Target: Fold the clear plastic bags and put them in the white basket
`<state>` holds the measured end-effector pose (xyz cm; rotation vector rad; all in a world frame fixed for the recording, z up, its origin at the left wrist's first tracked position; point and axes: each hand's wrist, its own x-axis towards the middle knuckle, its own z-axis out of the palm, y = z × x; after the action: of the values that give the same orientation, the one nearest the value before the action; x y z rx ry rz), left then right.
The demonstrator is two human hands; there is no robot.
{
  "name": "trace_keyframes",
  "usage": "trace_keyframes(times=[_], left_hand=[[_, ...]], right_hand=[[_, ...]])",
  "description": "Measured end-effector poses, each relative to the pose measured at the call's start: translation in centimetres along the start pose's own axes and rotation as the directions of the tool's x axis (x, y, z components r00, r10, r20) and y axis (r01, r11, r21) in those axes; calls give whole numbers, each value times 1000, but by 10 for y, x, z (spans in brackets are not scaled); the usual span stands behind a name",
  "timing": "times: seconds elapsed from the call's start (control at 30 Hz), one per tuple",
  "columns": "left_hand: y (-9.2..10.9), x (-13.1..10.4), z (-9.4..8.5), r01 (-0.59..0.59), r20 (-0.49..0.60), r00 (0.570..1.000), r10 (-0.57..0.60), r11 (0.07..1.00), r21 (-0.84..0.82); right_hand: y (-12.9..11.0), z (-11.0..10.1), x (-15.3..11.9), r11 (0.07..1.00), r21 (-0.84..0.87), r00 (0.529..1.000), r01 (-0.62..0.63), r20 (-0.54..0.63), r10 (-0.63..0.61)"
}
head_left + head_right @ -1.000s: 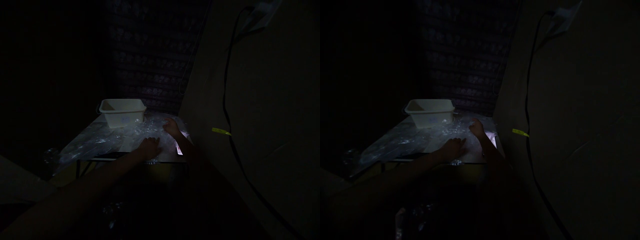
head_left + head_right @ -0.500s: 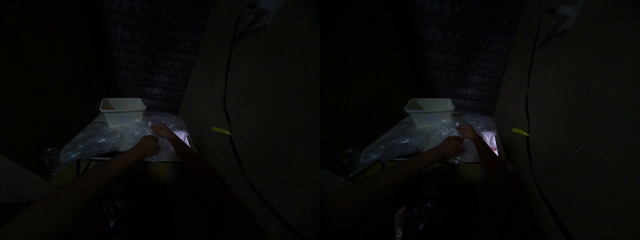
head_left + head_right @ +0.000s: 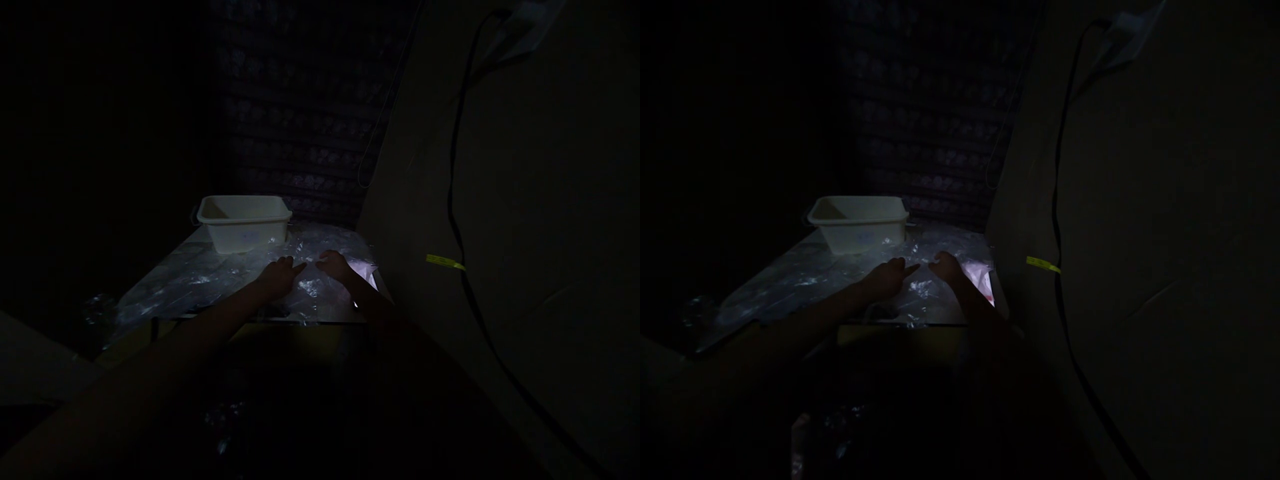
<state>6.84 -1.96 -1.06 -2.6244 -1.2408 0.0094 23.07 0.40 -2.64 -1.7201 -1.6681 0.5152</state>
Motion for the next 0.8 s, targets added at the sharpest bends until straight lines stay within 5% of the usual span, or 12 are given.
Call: trace_keyframes(times=[0.27,0.53,0.8], left_hand=[[3,-1,1,17,66,998,-15,999,-34],[0,-1,3,53,37,998,-53,998,-17],[-1,-3,6,13,99,995,-11,1000,-16]], right_hand=[[-3,9,2,934,311,982,-178,109,151],[-5,3,-1,824,547,988,-148,112,103],[-8,4,1,910,365,980,-196,100,171]])
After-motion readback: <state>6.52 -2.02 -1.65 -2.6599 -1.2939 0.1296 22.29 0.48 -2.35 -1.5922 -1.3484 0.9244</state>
